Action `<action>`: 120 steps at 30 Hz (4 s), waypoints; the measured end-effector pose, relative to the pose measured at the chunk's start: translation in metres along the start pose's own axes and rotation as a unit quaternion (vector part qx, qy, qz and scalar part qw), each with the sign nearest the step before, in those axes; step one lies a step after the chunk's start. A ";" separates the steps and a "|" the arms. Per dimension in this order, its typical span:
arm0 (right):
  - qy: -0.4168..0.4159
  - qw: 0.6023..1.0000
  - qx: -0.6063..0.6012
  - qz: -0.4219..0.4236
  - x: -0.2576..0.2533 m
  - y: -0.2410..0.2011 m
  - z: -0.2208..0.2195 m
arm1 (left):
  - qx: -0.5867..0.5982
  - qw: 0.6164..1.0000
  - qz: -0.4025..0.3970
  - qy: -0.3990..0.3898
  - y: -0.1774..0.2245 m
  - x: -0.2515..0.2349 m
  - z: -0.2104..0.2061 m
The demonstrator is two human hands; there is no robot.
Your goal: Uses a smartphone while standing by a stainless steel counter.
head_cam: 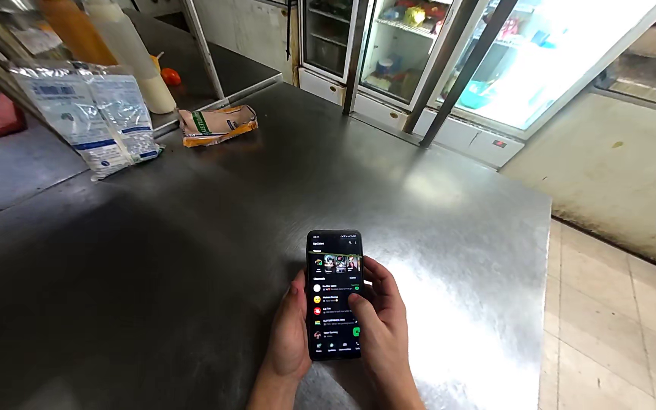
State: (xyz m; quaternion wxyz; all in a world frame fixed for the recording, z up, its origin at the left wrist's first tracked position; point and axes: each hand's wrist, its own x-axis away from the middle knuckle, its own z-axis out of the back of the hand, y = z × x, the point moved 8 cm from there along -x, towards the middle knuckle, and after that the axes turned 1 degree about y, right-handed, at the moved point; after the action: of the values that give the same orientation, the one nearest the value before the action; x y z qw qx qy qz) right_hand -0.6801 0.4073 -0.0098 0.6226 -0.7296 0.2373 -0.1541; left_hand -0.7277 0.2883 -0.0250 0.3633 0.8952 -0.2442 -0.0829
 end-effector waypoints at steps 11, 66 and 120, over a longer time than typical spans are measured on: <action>0.005 1.000 0.003 -0.005 0.000 0.002 0.001 | 0.006 1.000 0.001 -0.015 -0.001 0.000 -0.001; 0.048 0.995 -0.054 -0.073 -0.004 0.009 0.008 | -0.050 0.997 0.005 0.056 0.001 0.002 0.005; 0.054 0.988 -0.094 -0.111 -0.001 0.013 0.006 | -0.041 0.998 0.006 0.042 0.000 0.001 0.004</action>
State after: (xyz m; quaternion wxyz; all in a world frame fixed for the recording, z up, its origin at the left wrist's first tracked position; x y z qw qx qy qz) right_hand -0.6802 0.4112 -0.0236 0.5170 -0.7971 0.2018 -0.2382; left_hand -0.7279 0.2854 -0.0273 0.4102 0.8809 -0.2304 -0.0526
